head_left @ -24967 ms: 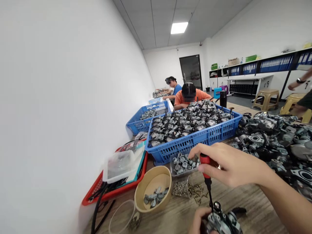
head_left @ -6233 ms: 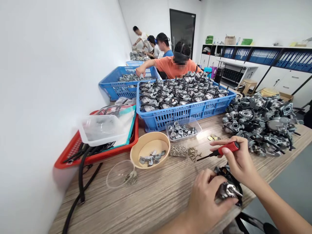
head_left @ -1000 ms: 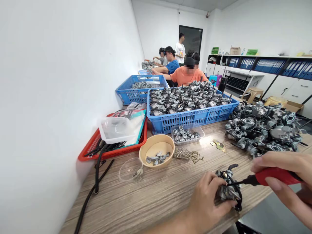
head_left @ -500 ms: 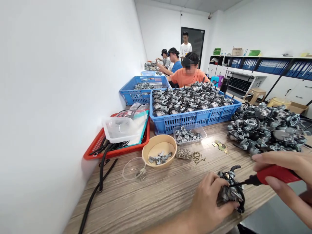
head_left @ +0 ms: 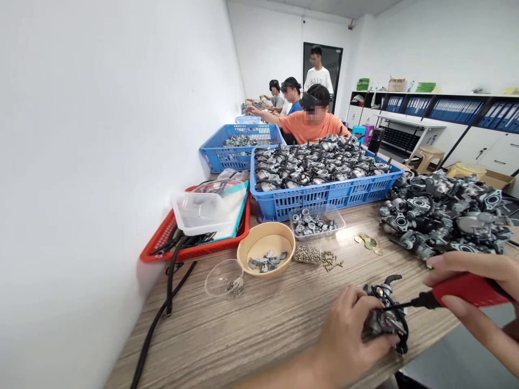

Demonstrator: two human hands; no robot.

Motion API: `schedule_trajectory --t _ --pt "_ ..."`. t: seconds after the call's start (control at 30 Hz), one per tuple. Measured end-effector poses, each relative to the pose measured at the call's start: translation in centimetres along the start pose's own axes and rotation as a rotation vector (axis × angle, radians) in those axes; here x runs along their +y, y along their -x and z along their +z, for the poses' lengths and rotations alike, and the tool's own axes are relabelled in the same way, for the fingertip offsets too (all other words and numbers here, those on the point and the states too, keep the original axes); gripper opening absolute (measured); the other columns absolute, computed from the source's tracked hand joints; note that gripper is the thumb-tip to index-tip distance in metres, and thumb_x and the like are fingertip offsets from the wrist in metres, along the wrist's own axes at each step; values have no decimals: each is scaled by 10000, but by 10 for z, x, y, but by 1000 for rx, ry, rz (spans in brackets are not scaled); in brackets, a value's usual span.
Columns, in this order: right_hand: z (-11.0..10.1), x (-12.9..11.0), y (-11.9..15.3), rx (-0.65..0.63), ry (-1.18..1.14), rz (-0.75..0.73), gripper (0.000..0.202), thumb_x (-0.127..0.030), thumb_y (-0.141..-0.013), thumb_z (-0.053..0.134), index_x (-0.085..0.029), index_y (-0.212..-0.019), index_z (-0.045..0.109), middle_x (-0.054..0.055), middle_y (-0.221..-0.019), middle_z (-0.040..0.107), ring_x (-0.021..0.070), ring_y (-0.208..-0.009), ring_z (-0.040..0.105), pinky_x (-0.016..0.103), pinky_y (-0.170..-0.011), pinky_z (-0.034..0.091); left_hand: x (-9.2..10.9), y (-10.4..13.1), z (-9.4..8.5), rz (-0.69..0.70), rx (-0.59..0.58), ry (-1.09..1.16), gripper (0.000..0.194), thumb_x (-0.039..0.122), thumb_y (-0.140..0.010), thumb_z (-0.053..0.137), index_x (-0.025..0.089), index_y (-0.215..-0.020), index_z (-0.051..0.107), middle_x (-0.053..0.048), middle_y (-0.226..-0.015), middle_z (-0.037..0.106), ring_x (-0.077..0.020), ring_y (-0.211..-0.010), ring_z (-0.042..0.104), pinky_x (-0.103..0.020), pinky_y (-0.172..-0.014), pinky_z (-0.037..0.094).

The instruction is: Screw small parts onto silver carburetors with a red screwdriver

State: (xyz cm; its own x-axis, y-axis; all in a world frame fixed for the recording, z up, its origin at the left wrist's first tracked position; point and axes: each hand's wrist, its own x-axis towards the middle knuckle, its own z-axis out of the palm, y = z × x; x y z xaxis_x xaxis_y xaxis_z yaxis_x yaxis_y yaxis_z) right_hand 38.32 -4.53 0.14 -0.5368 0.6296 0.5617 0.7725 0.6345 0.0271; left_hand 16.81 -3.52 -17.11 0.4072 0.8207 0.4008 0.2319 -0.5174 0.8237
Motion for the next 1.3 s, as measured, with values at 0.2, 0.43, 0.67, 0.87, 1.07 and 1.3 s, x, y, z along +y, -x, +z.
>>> schedule_trajectory --t 0.2,0.43,0.67,0.87,1.07,1.3 --pt "3 -2 4 2 10 38 263 -307 -1051 535 -239 -1297 601 16 -895 810 218 -648 767 358 -589 553 0 0 -2 6 -14 -9 514 362 -750 983 203 -1165 726 -85 -1057 690 -291 -967 720 -426 -831 620" --pt "13 10 21 355 61 410 75 -336 -977 734 -295 -981 671 -2 -720 706 209 -552 666 369 -542 478 0 0 -2 12 -23 -19 510 408 -775 968 191 -1173 734 -100 -1066 706 -298 -969 724 -440 -848 639" --pt "72 32 15 366 -72 466 320 -576 -1003 667 -262 -950 635 47 -779 728 209 -581 698 299 -493 524 0 -1 -3 9 -35 -43 493 443 -799 950 201 -1170 733 -99 -1075 711 -300 -977 725 -457 -861 640" --pt "114 32 7 259 -106 396 403 -627 -1080 524 -236 -1001 583 55 -771 770 179 -590 758 213 -479 520 0 -1 -2 5 -38 -35 505 430 -780 962 199 -1165 729 -97 -1083 708 -297 -976 718 -460 -878 644" --pt "124 35 2 194 -98 421 488 -699 -1074 470 -235 -977 587 15 -689 752 133 -377 598 231 -431 460 0 0 -2 25 -32 -39 512 427 -789 958 208 -1179 709 -93 -1093 707 -292 -985 711 -456 -891 635" --pt "125 37 5 144 -91 440 528 -738 -1058 450 -241 -957 595 13 -672 757 150 -377 605 248 -426 451 -1 0 0 5 -43 -45 514 432 -797 949 218 -1191 698 -97 -1108 707 -298 -989 710 -454 -875 624"
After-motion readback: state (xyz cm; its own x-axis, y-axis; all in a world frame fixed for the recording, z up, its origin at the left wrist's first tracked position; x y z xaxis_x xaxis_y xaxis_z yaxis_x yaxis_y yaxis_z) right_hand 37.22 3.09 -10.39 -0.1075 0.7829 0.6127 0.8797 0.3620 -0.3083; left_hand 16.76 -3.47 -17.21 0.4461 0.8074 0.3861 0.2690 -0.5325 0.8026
